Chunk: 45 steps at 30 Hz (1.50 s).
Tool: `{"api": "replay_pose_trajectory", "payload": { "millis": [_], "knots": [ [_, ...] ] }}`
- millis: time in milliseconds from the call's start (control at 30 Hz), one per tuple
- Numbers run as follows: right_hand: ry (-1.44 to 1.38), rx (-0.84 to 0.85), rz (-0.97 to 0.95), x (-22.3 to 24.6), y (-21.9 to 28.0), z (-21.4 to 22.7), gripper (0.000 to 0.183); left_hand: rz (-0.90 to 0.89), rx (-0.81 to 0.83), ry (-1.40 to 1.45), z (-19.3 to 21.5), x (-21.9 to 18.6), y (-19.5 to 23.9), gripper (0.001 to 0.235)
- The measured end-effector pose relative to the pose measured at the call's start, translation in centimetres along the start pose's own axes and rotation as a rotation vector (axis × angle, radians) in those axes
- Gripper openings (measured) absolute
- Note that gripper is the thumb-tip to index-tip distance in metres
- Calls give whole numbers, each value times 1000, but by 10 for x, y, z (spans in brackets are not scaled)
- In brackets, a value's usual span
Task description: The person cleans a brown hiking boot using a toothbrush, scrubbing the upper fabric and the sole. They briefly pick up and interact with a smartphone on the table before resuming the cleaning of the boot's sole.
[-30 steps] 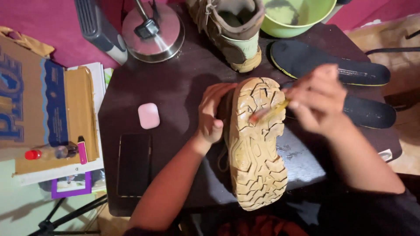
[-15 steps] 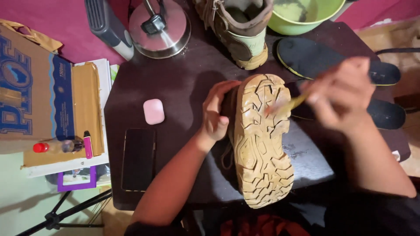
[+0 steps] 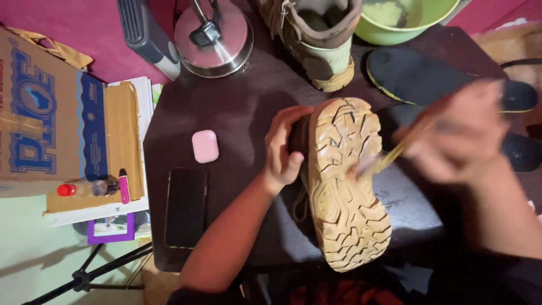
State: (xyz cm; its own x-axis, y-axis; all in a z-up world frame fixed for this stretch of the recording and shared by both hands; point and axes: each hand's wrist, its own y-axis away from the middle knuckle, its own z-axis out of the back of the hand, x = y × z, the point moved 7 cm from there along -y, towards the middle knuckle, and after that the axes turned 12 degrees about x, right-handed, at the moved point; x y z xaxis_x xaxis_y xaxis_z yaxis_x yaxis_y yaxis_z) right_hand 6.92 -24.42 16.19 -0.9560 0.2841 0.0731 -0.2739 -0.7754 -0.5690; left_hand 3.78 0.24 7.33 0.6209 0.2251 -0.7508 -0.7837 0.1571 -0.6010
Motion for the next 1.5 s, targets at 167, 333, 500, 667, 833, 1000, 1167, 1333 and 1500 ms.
{"api": "replay_pose_trajectory", "payload": {
  "millis": [167, 333, 500, 667, 833, 1000, 1167, 1333, 1500],
  "knots": [
    [-123, 22, -54, -16, 7, -4, 18, 38, 26, 8, 1, -1, 0, 84],
    [-138, 39, 136, 9, -4, -13, 11, 27, -7, 19, 3, 3, 1, 82],
    [-156, 42, -80, -22, 3, -6, 16, 28, -11, 7, 3, 4, 2, 83],
    [-228, 54, 1, -24, 9, -9, 15, 33, -6, 17, 3, 4, 1, 83],
    [-192, 95, 84, 2, -15, -5, 17, 17, -17, 20, 3, 6, 2, 81],
    [-144, 36, -104, -25, 5, 2, 17, 33, 2, 37, 3, 5, 3, 81],
    [-151, 51, -70, -25, 12, -3, 12, 43, 17, 33, 2, 11, 6, 82],
    [-96, 30, -84, -7, -9, 2, 20, 14, -13, 42, 2, 9, 6, 80],
    [-252, 110, -117, -35, 11, -6, 12, 62, 11, 58, 1, 11, 6, 83]
  ]
}}
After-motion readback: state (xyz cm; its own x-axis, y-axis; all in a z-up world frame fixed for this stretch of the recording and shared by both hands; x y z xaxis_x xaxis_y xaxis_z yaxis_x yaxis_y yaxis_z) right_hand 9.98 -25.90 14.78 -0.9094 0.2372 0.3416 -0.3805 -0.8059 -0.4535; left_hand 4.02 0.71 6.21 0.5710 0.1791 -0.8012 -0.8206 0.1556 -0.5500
